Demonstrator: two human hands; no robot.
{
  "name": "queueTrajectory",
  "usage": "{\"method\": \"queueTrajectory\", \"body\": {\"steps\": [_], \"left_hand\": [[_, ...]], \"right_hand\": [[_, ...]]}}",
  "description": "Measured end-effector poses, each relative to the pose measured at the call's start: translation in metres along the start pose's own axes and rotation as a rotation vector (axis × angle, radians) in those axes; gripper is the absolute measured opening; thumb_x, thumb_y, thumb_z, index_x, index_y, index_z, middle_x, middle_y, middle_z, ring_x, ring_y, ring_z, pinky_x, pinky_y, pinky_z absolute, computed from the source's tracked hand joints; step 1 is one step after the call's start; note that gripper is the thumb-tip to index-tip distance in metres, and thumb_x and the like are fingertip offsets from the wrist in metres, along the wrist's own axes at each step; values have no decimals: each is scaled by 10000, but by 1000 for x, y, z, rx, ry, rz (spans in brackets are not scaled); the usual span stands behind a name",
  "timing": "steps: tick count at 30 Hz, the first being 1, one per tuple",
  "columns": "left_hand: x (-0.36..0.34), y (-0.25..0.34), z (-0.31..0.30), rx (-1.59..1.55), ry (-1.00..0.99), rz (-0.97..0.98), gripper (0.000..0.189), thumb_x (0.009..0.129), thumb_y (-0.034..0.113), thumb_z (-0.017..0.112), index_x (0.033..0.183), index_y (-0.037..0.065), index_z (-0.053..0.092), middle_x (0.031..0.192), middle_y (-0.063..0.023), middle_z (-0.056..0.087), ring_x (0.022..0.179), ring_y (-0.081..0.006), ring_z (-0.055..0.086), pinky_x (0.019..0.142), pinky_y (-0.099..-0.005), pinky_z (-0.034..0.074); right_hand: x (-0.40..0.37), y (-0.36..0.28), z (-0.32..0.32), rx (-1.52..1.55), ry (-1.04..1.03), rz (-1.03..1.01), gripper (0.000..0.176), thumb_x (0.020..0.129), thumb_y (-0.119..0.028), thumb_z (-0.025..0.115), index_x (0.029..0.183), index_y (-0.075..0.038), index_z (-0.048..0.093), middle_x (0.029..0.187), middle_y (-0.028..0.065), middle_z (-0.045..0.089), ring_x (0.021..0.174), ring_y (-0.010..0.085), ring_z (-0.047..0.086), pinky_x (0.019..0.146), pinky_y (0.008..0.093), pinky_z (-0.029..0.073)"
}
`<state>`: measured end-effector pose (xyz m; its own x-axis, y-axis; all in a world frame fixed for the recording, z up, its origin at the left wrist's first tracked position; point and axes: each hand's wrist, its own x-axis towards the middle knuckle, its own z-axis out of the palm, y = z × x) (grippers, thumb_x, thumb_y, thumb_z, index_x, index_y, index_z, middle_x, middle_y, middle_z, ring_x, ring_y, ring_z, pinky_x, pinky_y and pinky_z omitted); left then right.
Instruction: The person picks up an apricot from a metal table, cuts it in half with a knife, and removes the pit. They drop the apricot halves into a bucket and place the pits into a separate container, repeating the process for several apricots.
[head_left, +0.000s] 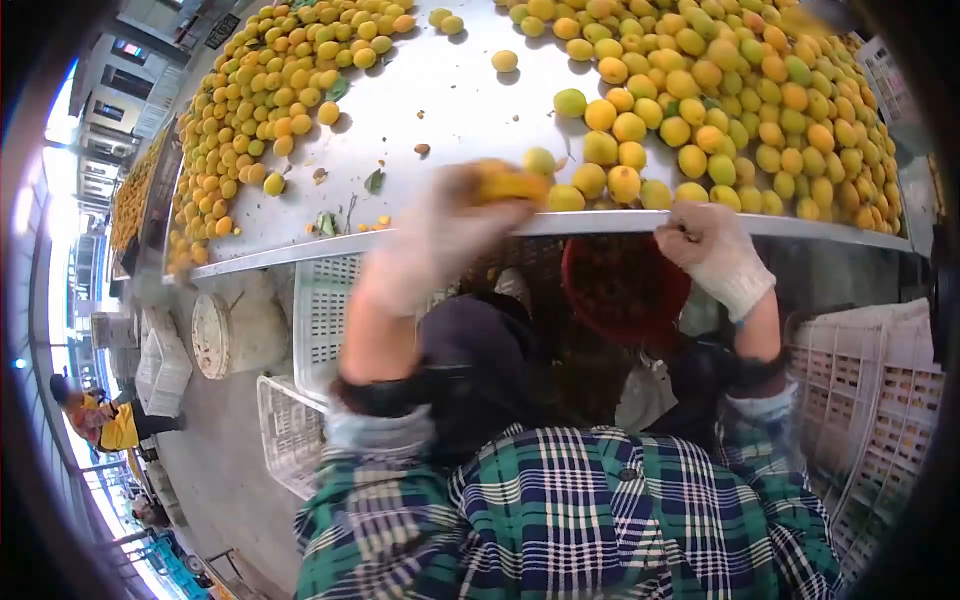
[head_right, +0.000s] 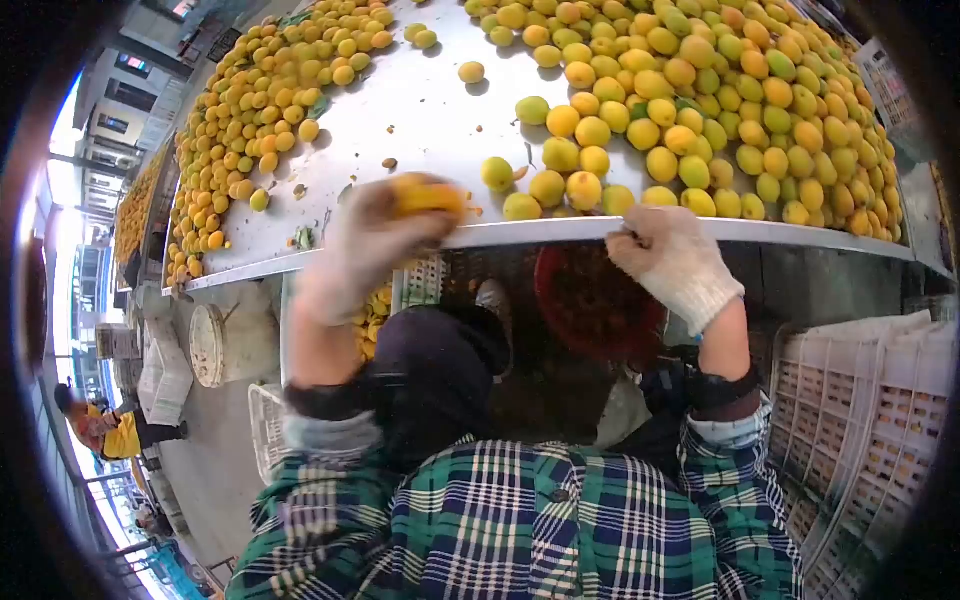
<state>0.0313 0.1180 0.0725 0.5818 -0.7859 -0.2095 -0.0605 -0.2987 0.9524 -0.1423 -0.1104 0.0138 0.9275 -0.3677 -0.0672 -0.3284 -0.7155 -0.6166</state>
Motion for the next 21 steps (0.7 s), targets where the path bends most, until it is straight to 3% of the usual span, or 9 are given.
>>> {"method": "queueTrajectory", "body": {"steps": [1,2,5,9,10,13,14,17,21], "left_hand": [[-14,-7,-25,72,118,1,319,853,65,658,1151,-30,597,981,-65,661,876,-122,630,766,-236,515],[-31,-9,-46,123,198,-62,325,854,68,655,1156,-34,592,978,-66,662,864,-119,629,750,-235,513],[-81,-55,-102,232,471,-221,224,855,106,663,1035,-25,642,873,-35,645,767,-42,565,654,-194,457],[-126,-179,-167,845,563,-361,464,814,269,685,1132,-61,618,985,-171,693,856,-226,669,781,-322,514],[-129,-176,-155,813,636,-351,551,786,332,695,1160,-65,611,1041,-222,680,934,-316,667,853,-372,501],[-125,-213,-161,605,880,-251,500,801,286,681,1145,-70,610,987,-188,687,876,-251,669,814,-342,510],[-127,-217,-166,424,838,-318,402,848,218,641,1132,-66,615,960,-127,678,815,-172,648,751,-300,515],[-108,-178,-147,197,806,-153,347,907,185,602,1187,-20,599,1005,-74,654,824,-114,629,683,-243,516],[-63,-124,-121,168,566,-50,294,947,176,543,1175,6,613,1027,-71,656,829,-133,636,717,-269,532]], "right_hand": [[-2,2,1,-30,-86,20,209,813,-173,625,770,13,538,629,139,509,616,229,533,567,356,394],[-2,8,7,-201,-73,-84,198,798,-178,638,808,6,566,649,154,541,641,264,562,590,374,424],[-5,4,6,-36,-238,76,185,775,-167,647,863,-16,589,706,155,580,689,301,586,636,381,461],[-5,3,6,-68,-143,-141,216,781,-144,617,962,-26,624,897,190,640,888,377,602,783,417,482],[-3,3,5,-74,-177,-177,258,807,-124,603,1037,-9,619,915,173,645,901,336,612,788,380,480],[-2,-2,9,332,-77,-58,315,845,-132,594,1134,-8,618,818,100,622,756,221,621,688,326,487],[0,-3,6,527,-124,103,367,894,-146,568,1240,-25,591,751,24,559,623,111,565,594,270,468],[-1,-9,-5,754,103,130,375,944,-171,525,1294,-39,554,746,0,527,571,72,524,526,224,436],[-6,-8,-21,1075,429,252,394,966,-207,508,1341,-87,516,722,0,523,426,65,442,375,218,381]]}}
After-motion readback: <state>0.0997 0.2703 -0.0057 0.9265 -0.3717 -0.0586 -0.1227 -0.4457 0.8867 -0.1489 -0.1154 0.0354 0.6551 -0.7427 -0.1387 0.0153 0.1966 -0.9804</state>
